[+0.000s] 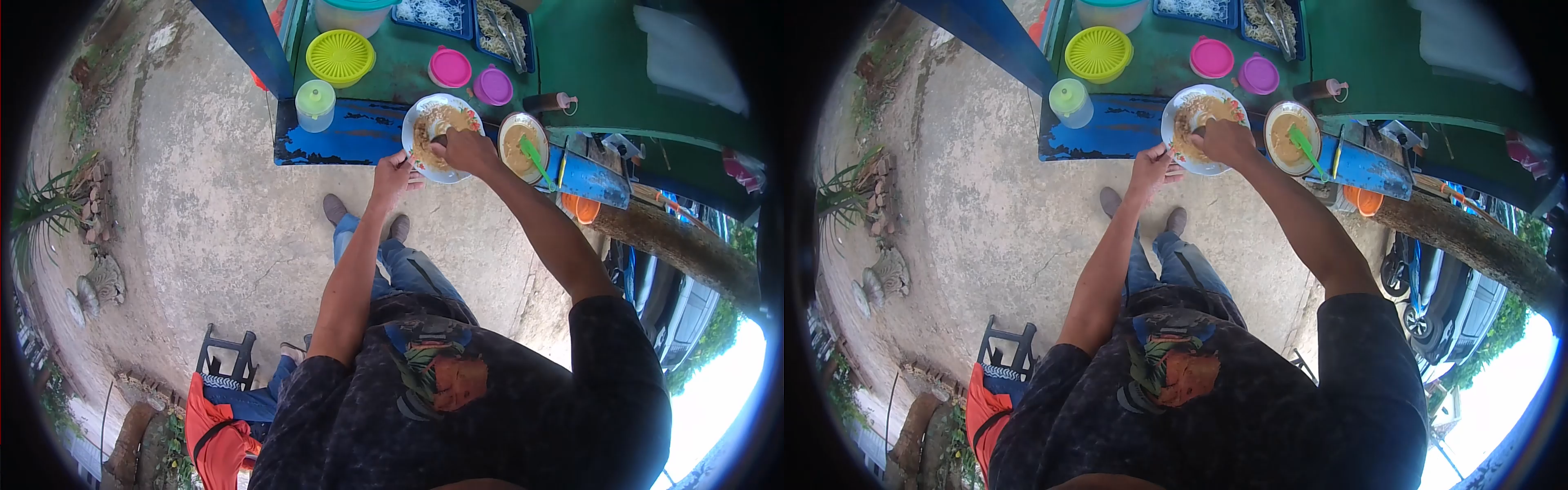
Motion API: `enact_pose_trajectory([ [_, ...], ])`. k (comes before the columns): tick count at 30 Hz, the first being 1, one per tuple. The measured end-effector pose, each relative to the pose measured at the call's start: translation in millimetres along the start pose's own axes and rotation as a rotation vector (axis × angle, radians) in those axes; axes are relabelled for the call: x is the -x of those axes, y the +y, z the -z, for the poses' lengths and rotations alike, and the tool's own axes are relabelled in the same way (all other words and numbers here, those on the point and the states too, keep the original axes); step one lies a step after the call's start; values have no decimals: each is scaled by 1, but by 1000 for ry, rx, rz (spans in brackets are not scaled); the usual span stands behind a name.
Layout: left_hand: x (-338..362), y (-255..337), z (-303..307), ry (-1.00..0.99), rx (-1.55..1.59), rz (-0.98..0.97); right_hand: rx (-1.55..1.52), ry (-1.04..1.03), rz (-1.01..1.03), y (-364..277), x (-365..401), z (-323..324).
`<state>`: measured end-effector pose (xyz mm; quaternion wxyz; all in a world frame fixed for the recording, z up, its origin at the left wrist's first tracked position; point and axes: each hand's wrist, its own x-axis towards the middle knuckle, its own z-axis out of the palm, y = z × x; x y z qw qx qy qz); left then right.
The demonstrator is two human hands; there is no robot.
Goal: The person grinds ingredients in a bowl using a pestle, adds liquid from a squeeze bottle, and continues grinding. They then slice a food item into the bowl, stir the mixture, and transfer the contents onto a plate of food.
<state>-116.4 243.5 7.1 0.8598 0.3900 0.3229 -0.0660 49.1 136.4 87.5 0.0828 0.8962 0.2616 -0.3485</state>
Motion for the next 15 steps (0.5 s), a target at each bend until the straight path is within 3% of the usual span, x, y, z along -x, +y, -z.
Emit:
enact_pose_trajectory([
  [1,-2,2,1,5,3,-13,117,48,55,5,9,3],
  [5,5,-7,-5,34,-26,-4,56,302,-26,0,-11,-7],
  [9,-3,-8,0,19,8,-29,9,213,-9,5,20,-22],
  [10,-10,-4,2,15,-6,-35,-54,319,-63,10,5,-19],
  [15,-2,-4,-3,41,-55,-16,-77,302,13,3,13,-28],
])
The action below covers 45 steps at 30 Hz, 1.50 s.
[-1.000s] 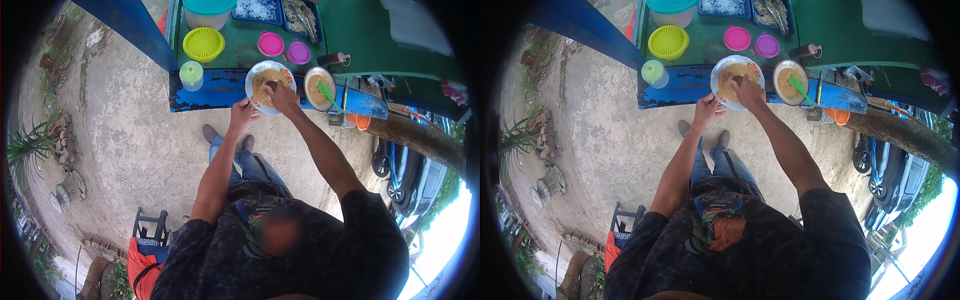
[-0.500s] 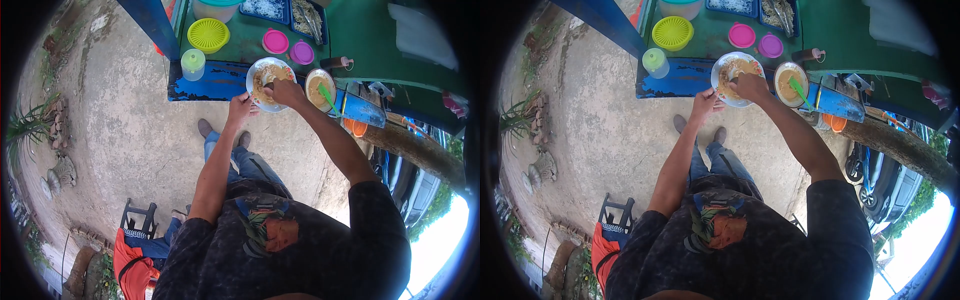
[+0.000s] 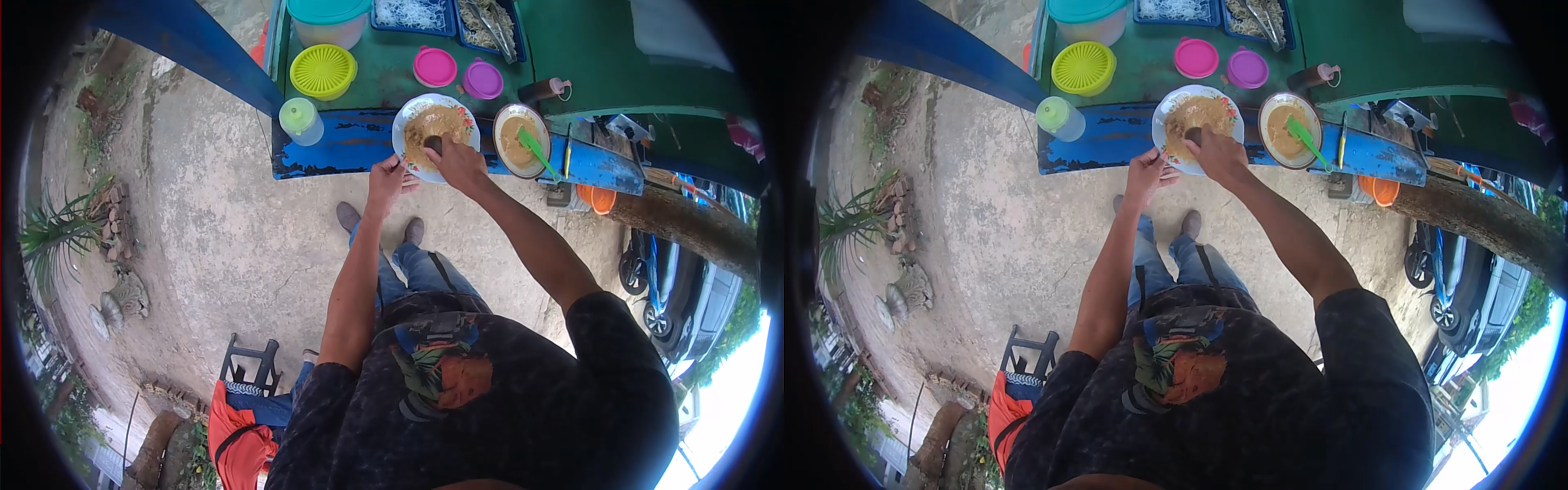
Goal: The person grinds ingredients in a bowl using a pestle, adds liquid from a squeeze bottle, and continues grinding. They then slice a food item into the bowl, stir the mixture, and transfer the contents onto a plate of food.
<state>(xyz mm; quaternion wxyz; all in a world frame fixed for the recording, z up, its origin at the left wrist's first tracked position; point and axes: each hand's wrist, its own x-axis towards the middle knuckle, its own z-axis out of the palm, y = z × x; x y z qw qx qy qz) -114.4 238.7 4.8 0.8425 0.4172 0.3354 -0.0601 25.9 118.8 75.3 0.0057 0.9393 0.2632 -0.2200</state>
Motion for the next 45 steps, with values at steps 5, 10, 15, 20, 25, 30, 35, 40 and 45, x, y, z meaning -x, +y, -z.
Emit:
enact_pose_trajectory([
  [5,-1,-2,2,-30,-6,-11,-70,7,-66,3,-4,-4],
  [10,32,24,0,284,-124,-63,-68,15,-137,25,-11,4],
  [15,37,81,81,1118,-784,-719,-15,23,54,18,18,-10],
  [20,9,129,109,831,-1187,-862,-116,32,-129,13,-5,5],
  [25,24,126,100,618,-1073,-825,-128,28,-144,26,-7,4],
  [30,82,97,62,184,-1239,-660,-83,-92,-30,18,18,2],
  [35,85,65,2,-104,-898,-147,-120,-105,-156,12,-22,18],
  [40,67,41,-20,-124,-828,73,-299,-120,-353,36,-9,14],
  [45,54,36,-20,-164,-808,173,-385,-90,-431,33,-1,16],
])
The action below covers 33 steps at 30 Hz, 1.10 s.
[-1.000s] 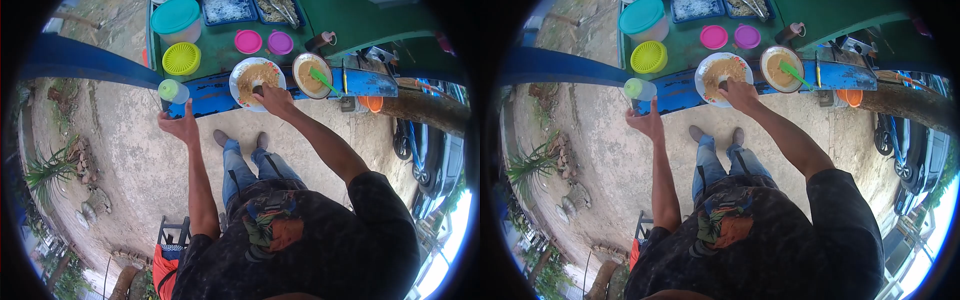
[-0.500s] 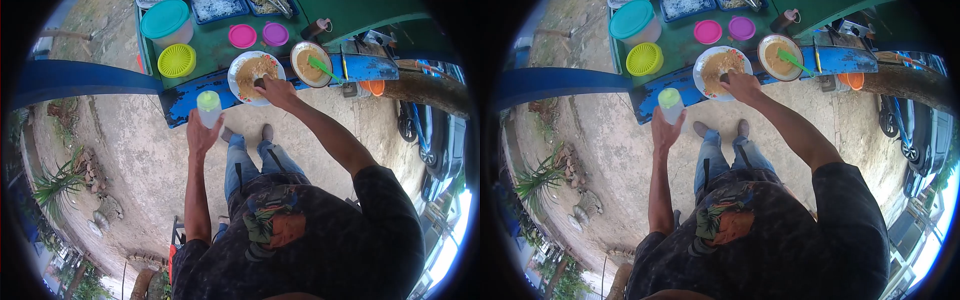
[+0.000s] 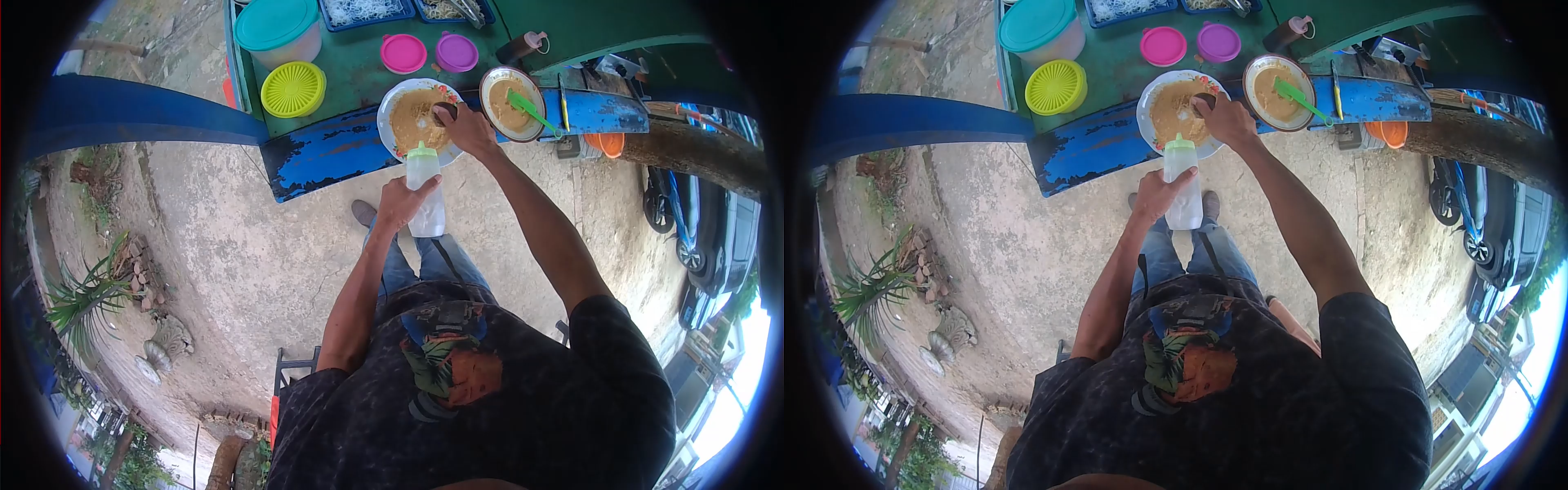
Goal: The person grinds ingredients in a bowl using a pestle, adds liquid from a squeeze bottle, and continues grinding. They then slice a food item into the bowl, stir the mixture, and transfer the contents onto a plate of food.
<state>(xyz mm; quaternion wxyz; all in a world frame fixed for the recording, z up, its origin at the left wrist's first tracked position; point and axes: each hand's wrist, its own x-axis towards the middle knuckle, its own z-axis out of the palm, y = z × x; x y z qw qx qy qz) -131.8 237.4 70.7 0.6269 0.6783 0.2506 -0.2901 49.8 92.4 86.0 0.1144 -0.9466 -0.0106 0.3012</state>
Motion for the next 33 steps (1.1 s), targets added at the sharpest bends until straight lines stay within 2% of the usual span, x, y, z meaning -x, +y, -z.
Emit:
enact_pose_trajectory([
  [9,17,3,8,53,-139,-101,-53,32,-21,-2,3,-3],
  [11,23,-7,13,147,-99,-227,-70,78,-33,-5,-5,-8],
  [12,31,-7,18,149,-103,-221,-74,73,-33,-11,-5,-10],
  [14,46,1,34,329,-7,-316,-44,99,12,-29,-6,-11],
  [15,49,-1,45,334,-7,-314,-43,97,16,-34,-4,-13],
  [18,54,-8,88,637,-128,-385,207,-1,203,-39,19,-21],
  [21,51,-11,129,860,-198,-518,265,14,173,-21,22,-19],
  [22,49,-11,141,896,-168,-512,232,63,121,-21,13,-14],
  [25,39,-22,171,976,-206,-502,162,128,171,-37,-5,-16],
  [27,28,-28,184,1074,-232,-558,202,68,192,-37,10,-20],
  [29,18,-37,192,1068,-212,-543,269,13,233,-25,18,-20],
  [30,15,-40,194,1077,-215,-541,208,43,173,-20,8,-21],
  [33,21,-43,186,1075,-238,-517,183,63,148,-46,2,-18],
])
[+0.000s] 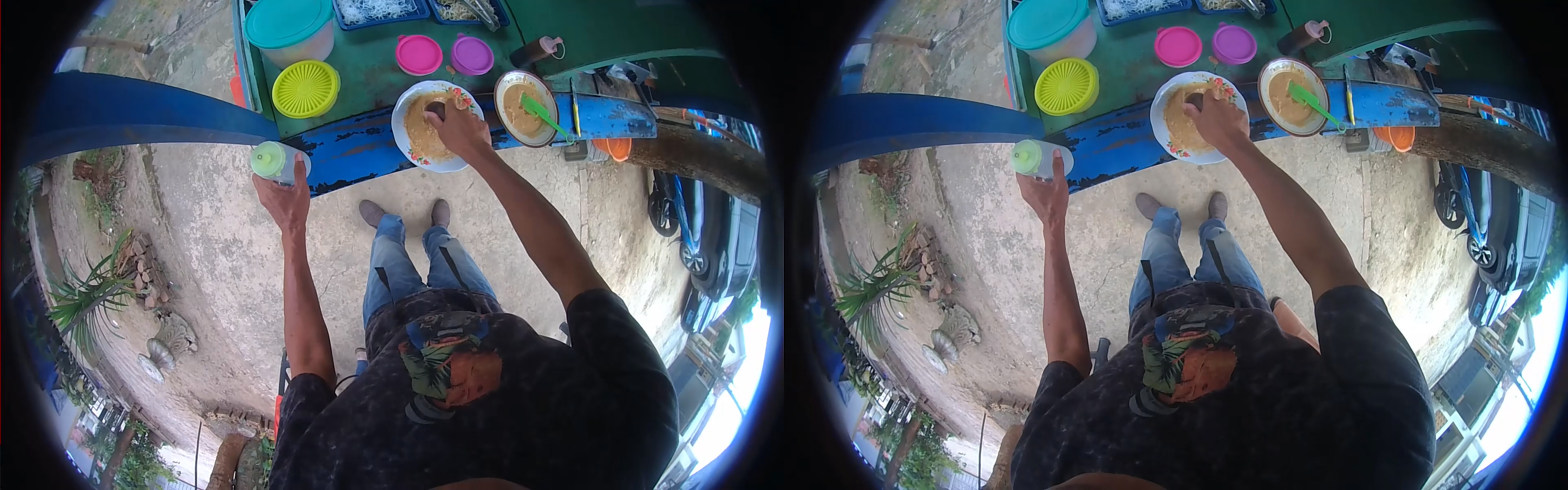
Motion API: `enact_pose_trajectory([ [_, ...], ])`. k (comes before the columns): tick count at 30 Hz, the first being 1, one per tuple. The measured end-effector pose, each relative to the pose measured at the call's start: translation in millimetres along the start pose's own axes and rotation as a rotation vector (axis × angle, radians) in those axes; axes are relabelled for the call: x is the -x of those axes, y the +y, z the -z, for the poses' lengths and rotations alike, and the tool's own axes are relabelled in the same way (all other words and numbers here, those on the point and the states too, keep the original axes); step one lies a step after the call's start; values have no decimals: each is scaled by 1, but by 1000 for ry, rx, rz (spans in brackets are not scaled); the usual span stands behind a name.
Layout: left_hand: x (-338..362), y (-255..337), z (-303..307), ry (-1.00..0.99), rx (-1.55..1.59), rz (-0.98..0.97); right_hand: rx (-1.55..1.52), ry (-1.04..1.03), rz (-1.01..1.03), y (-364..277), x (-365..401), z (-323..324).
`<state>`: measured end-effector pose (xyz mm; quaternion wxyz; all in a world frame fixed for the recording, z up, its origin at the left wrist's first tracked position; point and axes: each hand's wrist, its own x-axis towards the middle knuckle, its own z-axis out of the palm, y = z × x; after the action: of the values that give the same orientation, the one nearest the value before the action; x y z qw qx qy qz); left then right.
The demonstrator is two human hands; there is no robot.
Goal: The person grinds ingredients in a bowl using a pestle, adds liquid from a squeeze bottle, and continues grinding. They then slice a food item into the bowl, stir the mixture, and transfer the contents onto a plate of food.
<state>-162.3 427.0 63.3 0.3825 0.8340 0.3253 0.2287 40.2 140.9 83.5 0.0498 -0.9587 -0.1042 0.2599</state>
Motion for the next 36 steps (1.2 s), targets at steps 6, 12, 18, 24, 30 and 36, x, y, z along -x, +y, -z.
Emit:
enact_pose_trajectory([
  [6,7,18,-6,-48,-67,-67,-78,-156,-112,28,24,-2],
  [12,16,17,-14,-89,-50,-68,-260,-52,-227,3,-12,3],
  [18,9,7,-12,-32,15,-103,75,-105,42,7,20,4],
  [24,6,-7,-17,-10,26,-104,89,-91,124,-7,22,-6],
  [30,10,-6,-12,-27,29,-93,-35,38,-36,0,3,-3],
  [36,90,17,-35,189,-174,203,-207,75,-77,55,8,-30],
])
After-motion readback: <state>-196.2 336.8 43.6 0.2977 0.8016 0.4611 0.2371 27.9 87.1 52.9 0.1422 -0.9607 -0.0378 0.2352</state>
